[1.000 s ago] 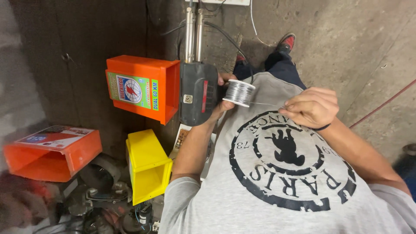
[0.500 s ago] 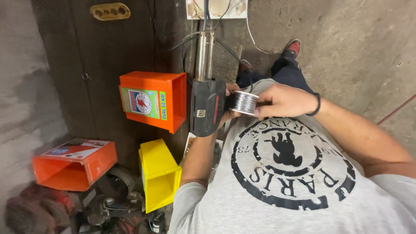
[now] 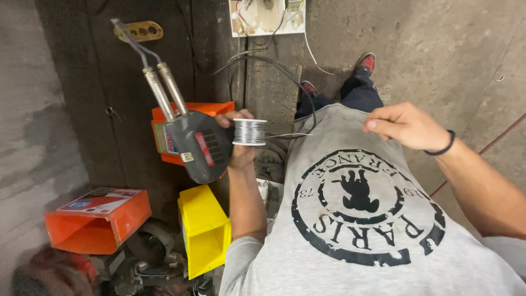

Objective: Soldering wires and components on an electronic device at a repair bench using a soldering gun and pliers.

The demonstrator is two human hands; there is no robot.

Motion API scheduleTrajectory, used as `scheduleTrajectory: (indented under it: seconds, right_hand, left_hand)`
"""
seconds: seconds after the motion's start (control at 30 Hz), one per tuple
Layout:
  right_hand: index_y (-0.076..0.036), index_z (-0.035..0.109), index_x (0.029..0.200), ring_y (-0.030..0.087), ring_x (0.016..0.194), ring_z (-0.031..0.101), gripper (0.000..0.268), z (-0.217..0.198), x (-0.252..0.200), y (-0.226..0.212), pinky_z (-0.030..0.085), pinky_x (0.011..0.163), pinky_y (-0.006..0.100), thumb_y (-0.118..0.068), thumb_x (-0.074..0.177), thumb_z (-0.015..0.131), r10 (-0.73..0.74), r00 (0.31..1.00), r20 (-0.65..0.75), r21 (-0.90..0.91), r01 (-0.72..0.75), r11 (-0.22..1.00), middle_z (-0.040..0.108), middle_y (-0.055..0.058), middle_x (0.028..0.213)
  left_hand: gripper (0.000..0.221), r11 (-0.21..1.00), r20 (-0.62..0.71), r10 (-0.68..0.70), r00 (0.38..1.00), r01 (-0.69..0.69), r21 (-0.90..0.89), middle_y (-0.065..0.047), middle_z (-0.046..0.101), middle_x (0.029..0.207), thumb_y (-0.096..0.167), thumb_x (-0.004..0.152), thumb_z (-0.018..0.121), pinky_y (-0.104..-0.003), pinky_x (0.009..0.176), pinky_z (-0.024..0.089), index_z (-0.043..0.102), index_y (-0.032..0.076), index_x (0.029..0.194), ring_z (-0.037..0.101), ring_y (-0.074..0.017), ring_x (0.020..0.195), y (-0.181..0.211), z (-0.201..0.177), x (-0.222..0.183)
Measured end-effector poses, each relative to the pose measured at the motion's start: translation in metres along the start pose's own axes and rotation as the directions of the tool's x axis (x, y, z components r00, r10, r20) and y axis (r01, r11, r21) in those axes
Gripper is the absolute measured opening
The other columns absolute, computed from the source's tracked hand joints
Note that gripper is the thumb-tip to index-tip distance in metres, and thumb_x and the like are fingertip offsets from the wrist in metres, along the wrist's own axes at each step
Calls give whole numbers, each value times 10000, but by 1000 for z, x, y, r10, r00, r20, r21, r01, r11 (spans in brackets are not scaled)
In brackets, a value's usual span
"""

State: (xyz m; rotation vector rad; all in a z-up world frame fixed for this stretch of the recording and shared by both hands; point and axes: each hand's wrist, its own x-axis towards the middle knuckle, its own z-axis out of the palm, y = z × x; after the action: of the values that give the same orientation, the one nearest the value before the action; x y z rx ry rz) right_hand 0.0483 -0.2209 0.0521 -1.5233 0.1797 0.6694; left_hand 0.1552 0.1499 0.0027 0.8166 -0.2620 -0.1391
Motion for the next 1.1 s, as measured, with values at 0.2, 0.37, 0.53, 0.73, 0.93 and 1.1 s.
scheduleTrajectory:
  seconds: [0.2,0.37,0.53,0.73,0.93,1.1]
  right_hand:
    - [-133,795,1060,85,676,655,223,9,1,-9,495,718,230,-268,1003,626,75,991,-113,-289,-105,952,755,6,743]
    - [-57,699,1154,192,697,713,326,63,48,-53,590,659,333,-191,876,805,-335,937,99,-163,347,923,772,82,847]
    - [-54,755,1078,197,672,691,202,71,59,-63,557,632,333,-154,904,778,-463,882,89,-168,472,866,731,100,784]
    - [-74,792,1004,213,697,719,94,87,58,-45,563,637,323,-94,914,772,-533,846,14,-230,521,822,741,77,798]
    - [-84,762,881,269,579,665,87,84,38,-70,525,561,353,-97,951,712,-530,848,-22,-291,502,815,660,80,631]
    - [-73,777,910,276,554,660,94,76,23,-59,529,557,354,-58,944,691,-520,852,-59,-272,488,830,664,83,614]
  left_hand:
    - [468,996,-93,72,993,-67,61,-33,635,1094,238,874,856,-386,888,418,478,197,1147,565,-272,966,10,10,1]
    - [635,1000,41,-13,999,13,-12,-166,579,1203,189,815,883,-358,890,498,353,175,1164,569,-342,1111,-41,6,-20]
    - [610,999,90,-50,995,51,-2,-197,577,1245,110,832,868,-389,943,519,362,131,1172,578,-336,1148,-41,32,-17]
    - [567,995,88,-35,995,26,101,-190,592,1205,118,848,878,-422,976,501,400,92,1152,576,-311,1131,-23,53,-17]
    - [644,999,135,41,990,-42,4,-249,563,1185,85,784,905,-499,949,500,371,99,1143,562,-415,1114,-39,11,-19]
    - [618,999,171,37,985,-34,-16,-177,548,1266,134,840,883,-466,1019,468,372,159,1185,534,-372,1205,-37,17,-21]
